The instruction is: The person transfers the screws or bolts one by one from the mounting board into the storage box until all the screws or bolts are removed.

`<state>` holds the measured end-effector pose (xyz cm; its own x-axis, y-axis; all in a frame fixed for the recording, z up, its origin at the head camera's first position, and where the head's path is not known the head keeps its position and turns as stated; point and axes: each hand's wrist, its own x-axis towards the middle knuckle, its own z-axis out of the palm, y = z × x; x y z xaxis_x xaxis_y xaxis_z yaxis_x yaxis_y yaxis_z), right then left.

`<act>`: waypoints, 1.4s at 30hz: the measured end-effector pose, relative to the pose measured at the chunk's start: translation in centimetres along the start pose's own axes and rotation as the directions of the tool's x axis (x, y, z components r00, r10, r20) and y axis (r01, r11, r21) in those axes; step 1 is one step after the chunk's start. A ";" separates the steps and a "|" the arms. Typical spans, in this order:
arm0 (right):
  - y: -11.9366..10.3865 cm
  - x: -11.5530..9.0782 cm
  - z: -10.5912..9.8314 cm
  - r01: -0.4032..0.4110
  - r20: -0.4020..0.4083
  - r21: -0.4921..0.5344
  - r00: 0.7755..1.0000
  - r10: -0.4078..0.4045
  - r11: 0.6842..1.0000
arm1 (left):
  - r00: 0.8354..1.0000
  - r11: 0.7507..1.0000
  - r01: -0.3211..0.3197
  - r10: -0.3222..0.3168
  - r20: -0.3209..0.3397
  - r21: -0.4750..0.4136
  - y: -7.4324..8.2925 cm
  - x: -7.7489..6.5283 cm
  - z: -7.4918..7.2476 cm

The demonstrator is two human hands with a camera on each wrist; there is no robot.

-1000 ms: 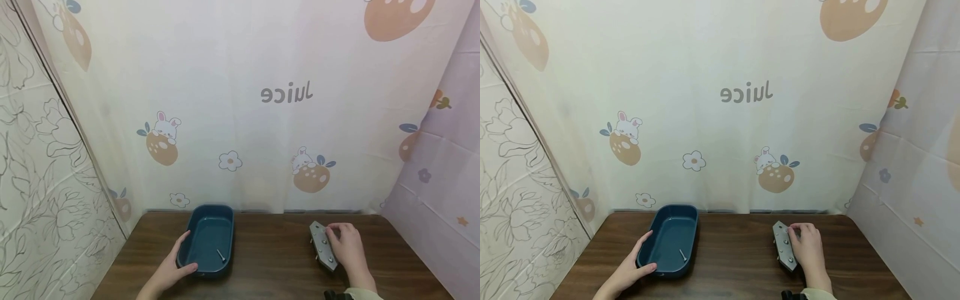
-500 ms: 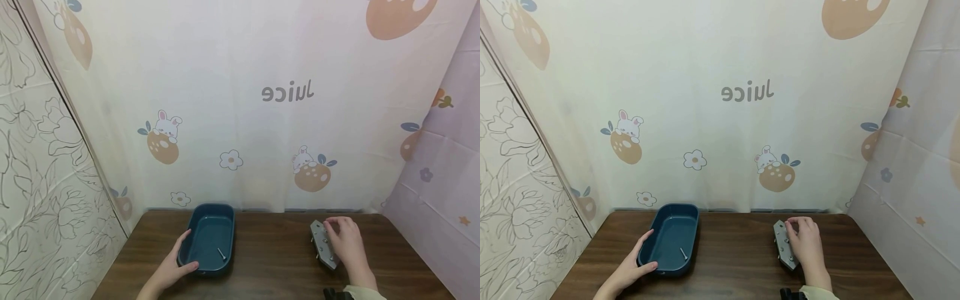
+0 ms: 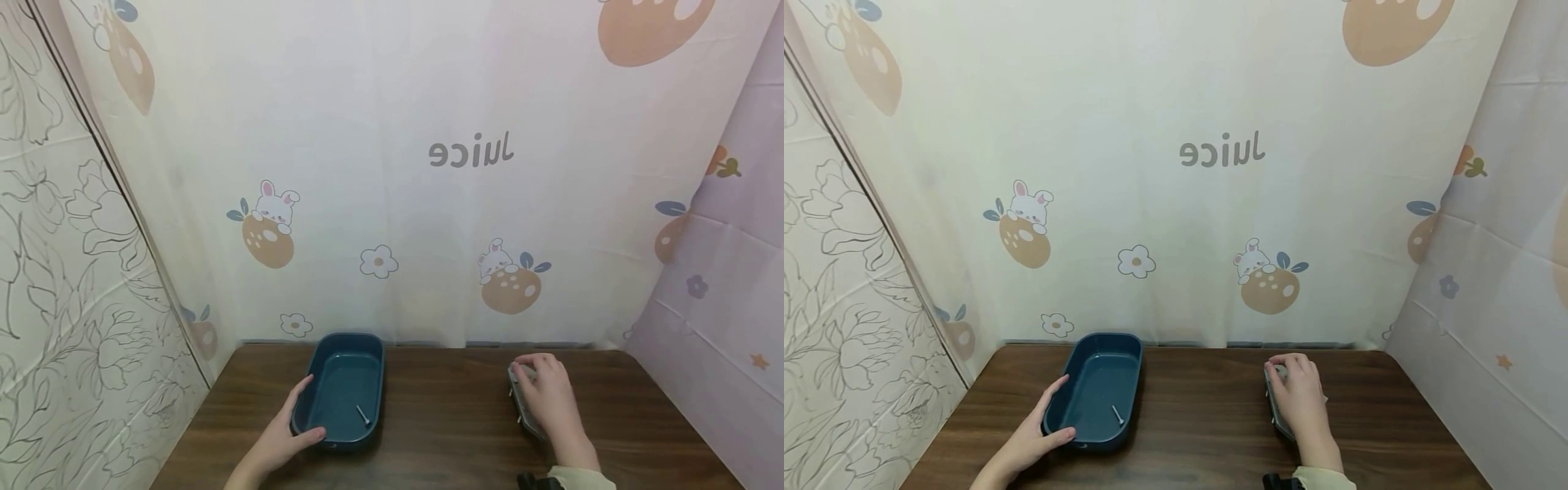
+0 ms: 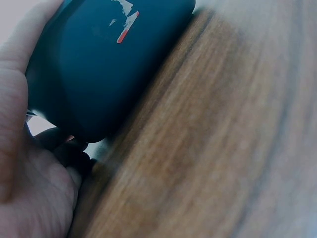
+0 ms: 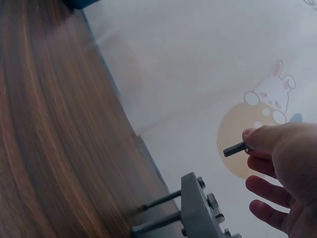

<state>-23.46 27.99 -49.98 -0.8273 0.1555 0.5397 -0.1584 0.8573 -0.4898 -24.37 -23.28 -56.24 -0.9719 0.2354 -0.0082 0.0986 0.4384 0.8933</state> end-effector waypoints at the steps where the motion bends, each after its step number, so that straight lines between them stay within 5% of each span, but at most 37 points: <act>1: -0.1 0.0 0.1 0.005 -0.002 0.001 1.000 -0.005 1.000 | 1.000 1.000 0.000 0.000 0.001 -0.001 0.0 0.0 0.0; 17: -1.8 0.1 2.2 0.062 0.001 0.027 0.998 -0.062 0.998 | 1.000 1.000 0.001 -0.001 0.006 -0.003 -0.2 0.1 -0.1; 42: -7.7 0.2 5.4 0.125 0.061 0.056 0.990 -0.128 0.991 | 1.000 1.000 -0.020 0.020 0.001 0.002 -0.1 0.2 -0.2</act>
<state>-25.33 18.73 -49.79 -0.8316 0.0141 0.5551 -0.2902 0.8413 -0.4561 -24.60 -23.41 -56.23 -0.9694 0.2453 0.0088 0.1182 0.4354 0.8924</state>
